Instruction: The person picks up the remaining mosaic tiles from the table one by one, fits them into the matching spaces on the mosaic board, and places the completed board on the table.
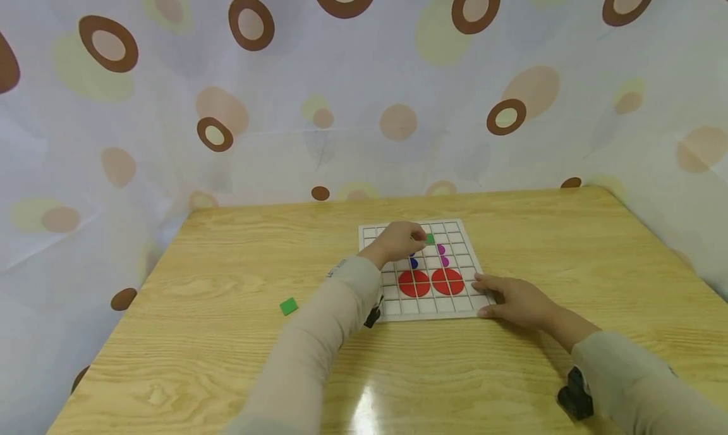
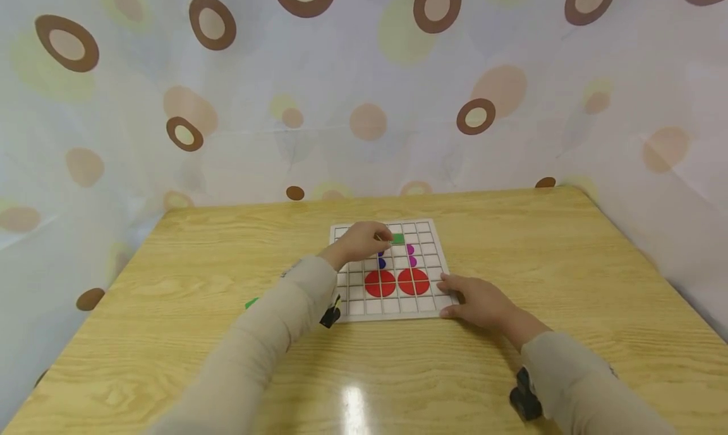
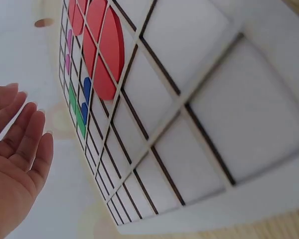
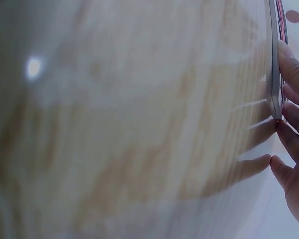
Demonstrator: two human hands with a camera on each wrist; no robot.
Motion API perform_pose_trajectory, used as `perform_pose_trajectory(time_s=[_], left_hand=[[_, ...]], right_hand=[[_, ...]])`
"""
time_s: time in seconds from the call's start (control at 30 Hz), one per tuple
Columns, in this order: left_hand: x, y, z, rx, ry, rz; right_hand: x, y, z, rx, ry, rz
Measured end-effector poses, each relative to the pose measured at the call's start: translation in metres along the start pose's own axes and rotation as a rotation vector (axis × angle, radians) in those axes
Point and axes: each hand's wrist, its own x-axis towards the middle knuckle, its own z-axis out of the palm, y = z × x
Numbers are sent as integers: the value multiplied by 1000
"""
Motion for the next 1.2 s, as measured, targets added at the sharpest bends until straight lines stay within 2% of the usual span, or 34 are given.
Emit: perform_pose_trajectory(time_s=[0.37,0.57,0.87,1.2], left_hand=[[-29,-11,-19,-46,-5,65],[-46,-13,-28,-43,-14,74],[-79,-22,-43,-64,-5,59],[-115,-45,-55,-98,14,19]], right_hand=[[-1,-1,0,5,-17,23],[-1,0,1,-16,-9,6],[-1,-2,-2,-17,5,-11],[-3,-2,-2,-6,19,-60]])
